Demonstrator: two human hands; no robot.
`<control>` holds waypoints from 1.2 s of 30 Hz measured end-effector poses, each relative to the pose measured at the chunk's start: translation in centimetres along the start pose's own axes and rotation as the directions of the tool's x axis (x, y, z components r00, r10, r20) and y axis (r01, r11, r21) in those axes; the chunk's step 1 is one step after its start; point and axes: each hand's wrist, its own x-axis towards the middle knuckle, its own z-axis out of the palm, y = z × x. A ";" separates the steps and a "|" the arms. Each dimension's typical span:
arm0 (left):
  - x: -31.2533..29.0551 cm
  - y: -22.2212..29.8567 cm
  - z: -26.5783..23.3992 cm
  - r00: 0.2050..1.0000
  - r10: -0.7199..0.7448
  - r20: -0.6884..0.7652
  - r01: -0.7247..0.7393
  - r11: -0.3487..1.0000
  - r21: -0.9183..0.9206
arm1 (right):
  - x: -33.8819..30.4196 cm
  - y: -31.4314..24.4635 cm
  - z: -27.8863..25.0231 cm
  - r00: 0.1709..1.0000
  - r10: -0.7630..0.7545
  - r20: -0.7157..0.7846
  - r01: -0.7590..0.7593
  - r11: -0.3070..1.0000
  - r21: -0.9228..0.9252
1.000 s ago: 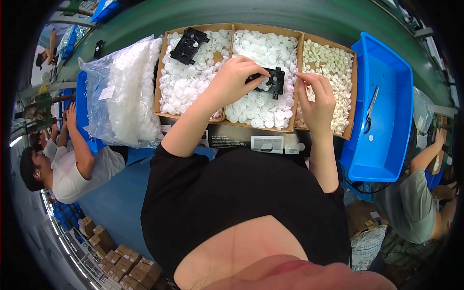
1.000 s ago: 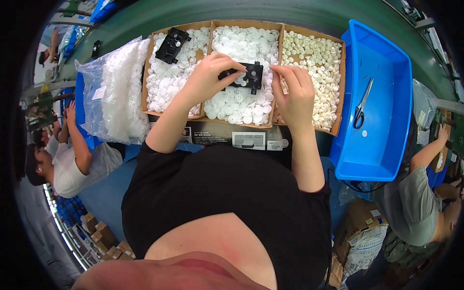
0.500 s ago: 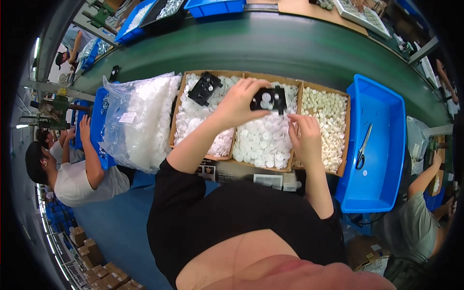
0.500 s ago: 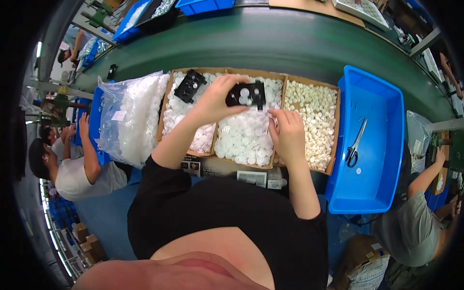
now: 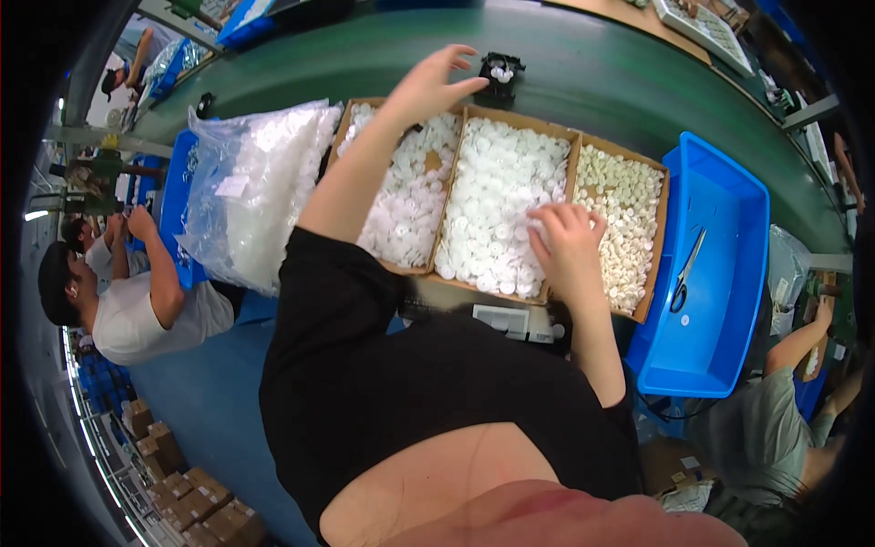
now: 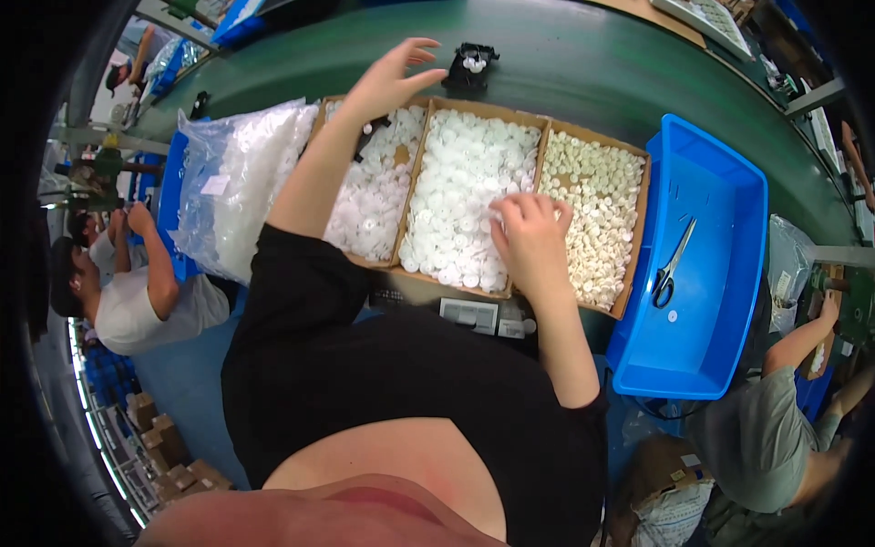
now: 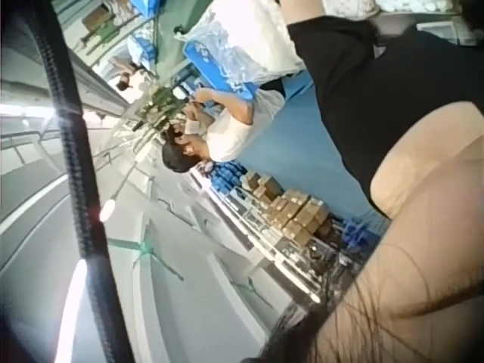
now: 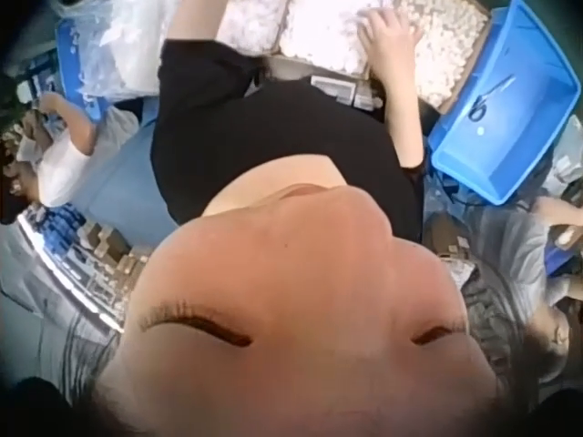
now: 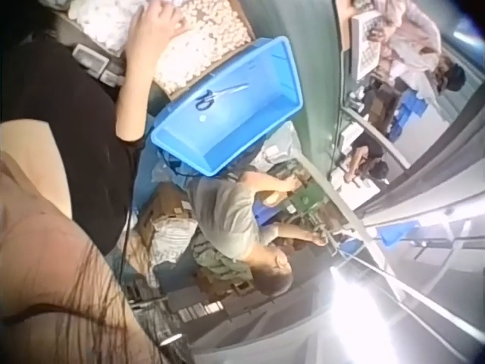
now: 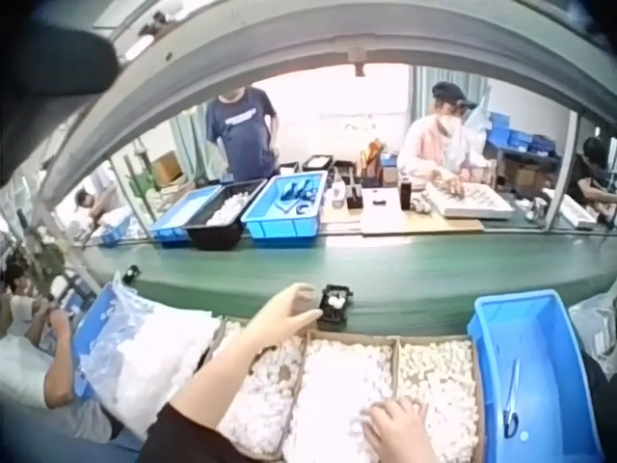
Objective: Assembling electronic components by placing small white parts into black plastic housings at a factory workstation.
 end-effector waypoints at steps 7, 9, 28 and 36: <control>-10.0 -4.8 -3.5 0.997 0.039 -0.072 -0.018 0.963 0.268 | 5.3 1.8 1.6 1.000 -0.008 0.007 0.008 0.997 -0.075; -11.8 -6.6 -2.5 0.989 0.119 -0.088 -0.068 0.893 0.444 | 6.7 2.2 2.3 0.997 -0.045 0.069 0.052 0.994 -0.096; -13.1 2.0 0.8 0.975 0.161 -0.154 -0.183 0.973 -0.142 | 5.7 1.4 -0.1 0.942 0.336 -0.014 -0.298 0.852 0.431; -12.7 2.6 5.9 0.938 0.295 0.180 -0.293 0.955 -0.038 | 3.6 -1.6 -0.4 0.986 0.138 -0.097 -0.094 0.926 0.366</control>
